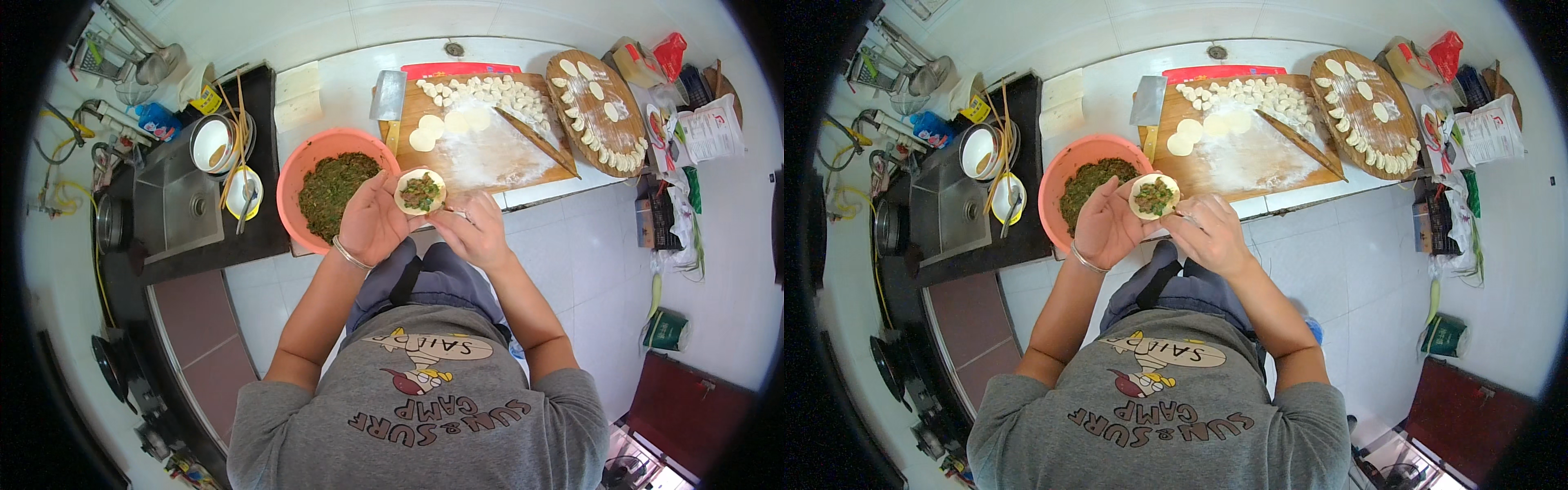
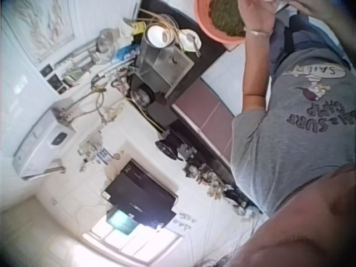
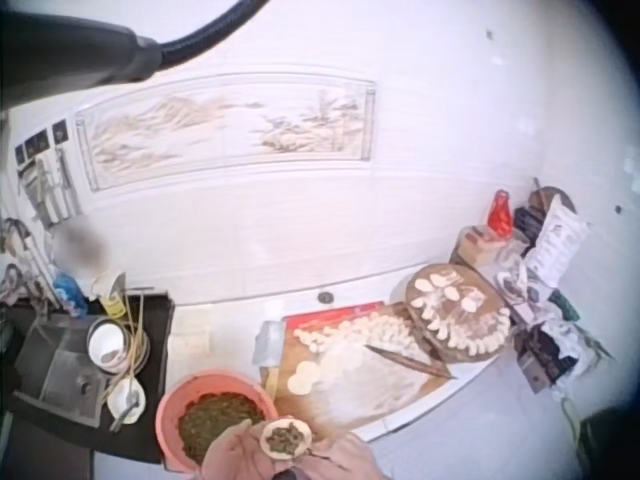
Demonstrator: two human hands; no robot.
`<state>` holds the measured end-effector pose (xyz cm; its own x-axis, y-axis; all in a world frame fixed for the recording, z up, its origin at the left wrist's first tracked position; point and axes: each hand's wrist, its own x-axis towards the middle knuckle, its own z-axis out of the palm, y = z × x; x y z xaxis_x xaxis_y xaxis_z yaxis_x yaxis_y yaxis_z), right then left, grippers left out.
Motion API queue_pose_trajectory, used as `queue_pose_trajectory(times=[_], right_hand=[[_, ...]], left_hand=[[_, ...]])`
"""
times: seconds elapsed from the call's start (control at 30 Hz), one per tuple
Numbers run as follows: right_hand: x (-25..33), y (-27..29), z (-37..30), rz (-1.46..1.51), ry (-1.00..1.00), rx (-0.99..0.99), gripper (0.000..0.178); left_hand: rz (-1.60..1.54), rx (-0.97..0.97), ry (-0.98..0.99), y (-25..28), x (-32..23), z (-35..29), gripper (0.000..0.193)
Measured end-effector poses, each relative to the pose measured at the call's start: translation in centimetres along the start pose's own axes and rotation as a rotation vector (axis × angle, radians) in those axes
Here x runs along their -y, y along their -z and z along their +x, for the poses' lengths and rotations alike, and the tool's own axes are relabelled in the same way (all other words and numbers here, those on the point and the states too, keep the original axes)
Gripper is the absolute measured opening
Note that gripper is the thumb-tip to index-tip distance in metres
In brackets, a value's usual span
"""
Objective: The person fills round dough wrappers with a green vegetable mixture using a spoon and folds them into dumplings by hand. The finished dumplings are placed in rows on a wooden board.
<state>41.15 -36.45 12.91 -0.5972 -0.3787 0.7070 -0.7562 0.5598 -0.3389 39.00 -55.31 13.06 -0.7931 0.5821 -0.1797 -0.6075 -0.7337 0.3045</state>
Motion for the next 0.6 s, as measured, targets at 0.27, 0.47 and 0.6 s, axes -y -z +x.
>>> queue_pose_trajectory(times=[0.27, 0.47, 0.6], right_hand=[[-1.6, 1.6, -0.4, -0.001, 0.026, 0.021, 0.023], [-2.0, 2.6, -0.2, 0.386, -0.46, 0.035, 0.022], [-2.2, 3.2, 1.7, 0.598, -0.839, 0.226, 0.019]], left_hand=[[0.072, -0.01, 0.028, -0.9, 1.7, 1.5, 0.051], [0.133, -0.037, 0.046, -1.8, 2.0, 2.3, 0.049], [0.225, -0.075, 0.017, -1.4, 2.7, 2.7, 0.047]])
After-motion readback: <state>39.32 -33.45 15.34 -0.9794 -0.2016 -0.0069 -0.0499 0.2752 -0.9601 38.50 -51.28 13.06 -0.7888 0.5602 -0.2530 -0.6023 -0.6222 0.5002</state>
